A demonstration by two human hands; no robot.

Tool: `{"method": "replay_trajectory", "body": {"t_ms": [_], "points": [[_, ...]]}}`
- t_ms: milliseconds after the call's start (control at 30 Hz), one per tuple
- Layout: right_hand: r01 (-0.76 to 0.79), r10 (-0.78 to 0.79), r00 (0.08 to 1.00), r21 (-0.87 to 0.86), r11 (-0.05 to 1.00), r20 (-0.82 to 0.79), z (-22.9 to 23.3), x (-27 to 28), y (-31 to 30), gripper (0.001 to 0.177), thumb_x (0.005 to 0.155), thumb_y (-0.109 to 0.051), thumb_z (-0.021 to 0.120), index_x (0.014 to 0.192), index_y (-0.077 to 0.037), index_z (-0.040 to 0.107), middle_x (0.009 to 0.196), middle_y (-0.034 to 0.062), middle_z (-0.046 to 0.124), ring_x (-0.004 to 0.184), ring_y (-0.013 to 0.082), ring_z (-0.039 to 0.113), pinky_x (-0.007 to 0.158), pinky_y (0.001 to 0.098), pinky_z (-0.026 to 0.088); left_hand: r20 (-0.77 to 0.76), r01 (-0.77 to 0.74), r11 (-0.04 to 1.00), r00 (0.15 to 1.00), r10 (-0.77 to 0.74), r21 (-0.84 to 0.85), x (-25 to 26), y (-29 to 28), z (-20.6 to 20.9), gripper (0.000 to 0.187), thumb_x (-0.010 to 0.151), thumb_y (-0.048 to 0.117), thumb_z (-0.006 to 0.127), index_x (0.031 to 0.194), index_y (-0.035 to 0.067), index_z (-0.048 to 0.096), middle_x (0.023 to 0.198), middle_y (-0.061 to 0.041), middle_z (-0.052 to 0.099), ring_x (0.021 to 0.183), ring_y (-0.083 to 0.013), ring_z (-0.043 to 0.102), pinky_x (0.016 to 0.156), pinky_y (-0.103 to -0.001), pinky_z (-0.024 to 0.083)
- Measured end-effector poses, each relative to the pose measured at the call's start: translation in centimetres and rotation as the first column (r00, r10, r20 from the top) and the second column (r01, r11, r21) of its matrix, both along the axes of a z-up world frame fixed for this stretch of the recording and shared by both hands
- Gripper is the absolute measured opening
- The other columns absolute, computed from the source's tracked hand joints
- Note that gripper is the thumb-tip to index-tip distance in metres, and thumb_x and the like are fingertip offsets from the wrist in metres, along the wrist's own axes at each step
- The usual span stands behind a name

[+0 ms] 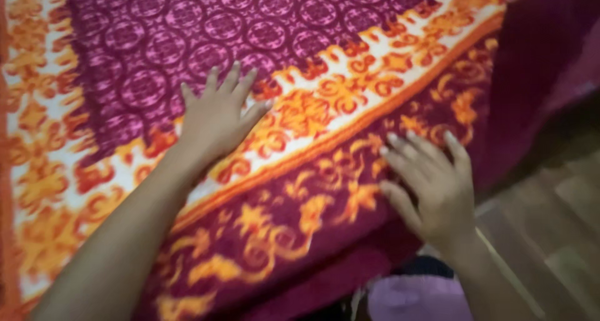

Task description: The person smooths a large blanket over a bed and tucks the edges into the bed frame by hand.

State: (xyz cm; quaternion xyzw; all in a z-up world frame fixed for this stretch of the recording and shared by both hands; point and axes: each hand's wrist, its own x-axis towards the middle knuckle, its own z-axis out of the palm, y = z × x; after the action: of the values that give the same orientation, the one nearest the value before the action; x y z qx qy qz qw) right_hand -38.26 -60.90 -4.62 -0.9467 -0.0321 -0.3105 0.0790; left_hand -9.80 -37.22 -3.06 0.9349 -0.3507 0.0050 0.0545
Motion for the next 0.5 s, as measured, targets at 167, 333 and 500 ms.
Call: {"method": "replay_trajectory", "body": {"t_ms": [167,333,500], "points": [[-0.09,0.097,0.987,-0.06,0.994,0.127,-4.8,0.6,-3.4,0.047,0.099,-0.04,0.056,0.133,-0.01,0.066,0.133,0.0106,0.068,0.127,0.0266,0.062,0.12,0.0474,0.027,0.056,0.058,0.997,0.997,-0.055,-0.045,0.3,-0.1,-0.5,0.078,0.097,0.064,0.039,0.158,0.015,0.036,0.164,-0.019,0.031,0.149,-0.0451,0.025,0.118,-0.063,0.017],[-0.098,0.289,0.927,-0.591,0.801,0.238,-9.7,2.1,-9.5,0.045,0.112,-0.04,0.034,0.134,-0.018,0.067,0.128,0.003,0.075,0.118,0.0193,0.065,0.114,0.0439,0.029,0.082,0.06,0.997,0.995,-0.056,-0.056,0.9,-1.0,0.1,0.076,0.098,0.063,0.043,0.154,0.012,0.041,0.159,-0.022,0.037,0.147,-0.047,0.029,0.119,-0.055,0.022],[0.008,0.232,0.896,-0.537,0.844,0.378,-12.4,2.8,-9.2,0.037,0.117,-0.041,0.037,0.136,-0.023,0.063,0.131,-0.0044,0.072,0.118,0.0154,0.063,0.118,0.0427,0.028,0.037,0.017,0.998,0.999,-0.015,-0.066,0.9,-1.4,0.5,0.075,0.097,0.065,0.046,0.154,0.017,0.043,0.159,-0.022,0.035,0.146,-0.0484,0.027,0.117,-0.055,0.02]]}}
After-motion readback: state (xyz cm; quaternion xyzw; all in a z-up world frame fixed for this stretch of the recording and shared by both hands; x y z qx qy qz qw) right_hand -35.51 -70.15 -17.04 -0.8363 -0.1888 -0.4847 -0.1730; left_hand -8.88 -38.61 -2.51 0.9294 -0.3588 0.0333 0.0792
